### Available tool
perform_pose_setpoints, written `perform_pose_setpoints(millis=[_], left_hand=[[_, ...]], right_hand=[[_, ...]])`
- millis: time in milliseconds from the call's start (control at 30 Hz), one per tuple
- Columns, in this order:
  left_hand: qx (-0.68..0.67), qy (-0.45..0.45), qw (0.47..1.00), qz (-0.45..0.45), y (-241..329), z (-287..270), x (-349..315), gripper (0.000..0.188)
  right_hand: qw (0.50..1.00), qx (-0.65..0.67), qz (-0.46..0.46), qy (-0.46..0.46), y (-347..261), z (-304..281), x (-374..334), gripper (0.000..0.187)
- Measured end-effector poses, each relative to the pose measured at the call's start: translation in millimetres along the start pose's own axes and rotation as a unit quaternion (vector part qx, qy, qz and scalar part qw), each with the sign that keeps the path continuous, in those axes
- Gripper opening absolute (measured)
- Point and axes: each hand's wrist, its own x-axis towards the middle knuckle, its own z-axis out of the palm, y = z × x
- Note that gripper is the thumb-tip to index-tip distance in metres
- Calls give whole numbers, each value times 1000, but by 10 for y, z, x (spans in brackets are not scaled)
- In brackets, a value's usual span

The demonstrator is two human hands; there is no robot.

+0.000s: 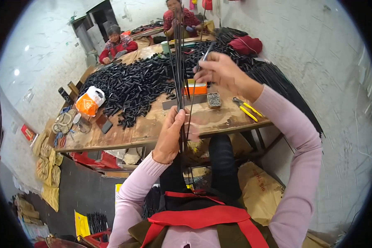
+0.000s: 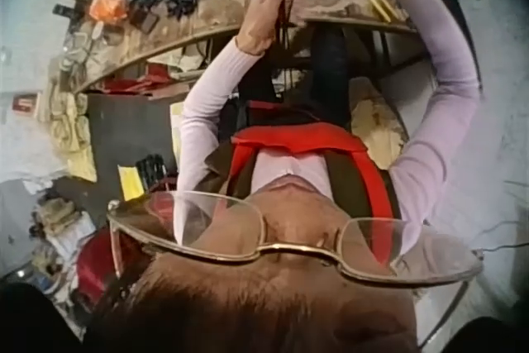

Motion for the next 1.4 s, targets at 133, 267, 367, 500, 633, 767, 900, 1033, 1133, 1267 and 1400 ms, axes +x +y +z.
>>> perform_pose_setpoints(millis=[133, 267, 367, 500, 633, 767, 900, 1033, 1133, 1267, 1400], left_hand=[[-43, -13, 999, -18, 135, -284, -147, 18], [-33, -2, 999, -30, 183, -463, -196, 20], [-3, 16, 1000, -14, 149, -496, -272, 22], [41, 31, 999, 6, 83, -447, -481, 23], [55, 34, 998, 17, 91, -633, -714, 24], [112, 82, 988, 75, -29, -681, -602, 23], [111, 130, 981, 90, -21, -676, -510, 22], [108, 145, 977, 114, -55, -619, -442, 19], [131, 109, 974, 151, -78, -544, -417, 18], [149, 117, 974, 122, -21, -589, -389, 18], [140, 123, 976, 111, 16, -606, -297, 24]], right_hand=[[989, -82, 122, -27, 62, 126, 52, 36], [974, -219, 28, -49, 95, -29, 428, 54], [1000, -17, 8, -17, 78, 517, 775, 42], [992, 66, 5, -104, 138, 820, 1168, 32], [986, -95, 42, -130, 219, 1006, 843, 22], [988, -129, 59, -58, 229, 890, 813, 29], [982, -176, 4, -72, 44, 794, 656, 39], [976, -196, -64, -64, 46, 631, 632, 44], [940, -335, 62, -32, 174, 525, 798, 65], [951, -307, 35, 17, 207, 423, 723, 88], [970, -229, -67, 43, 232, 299, 651, 79]])
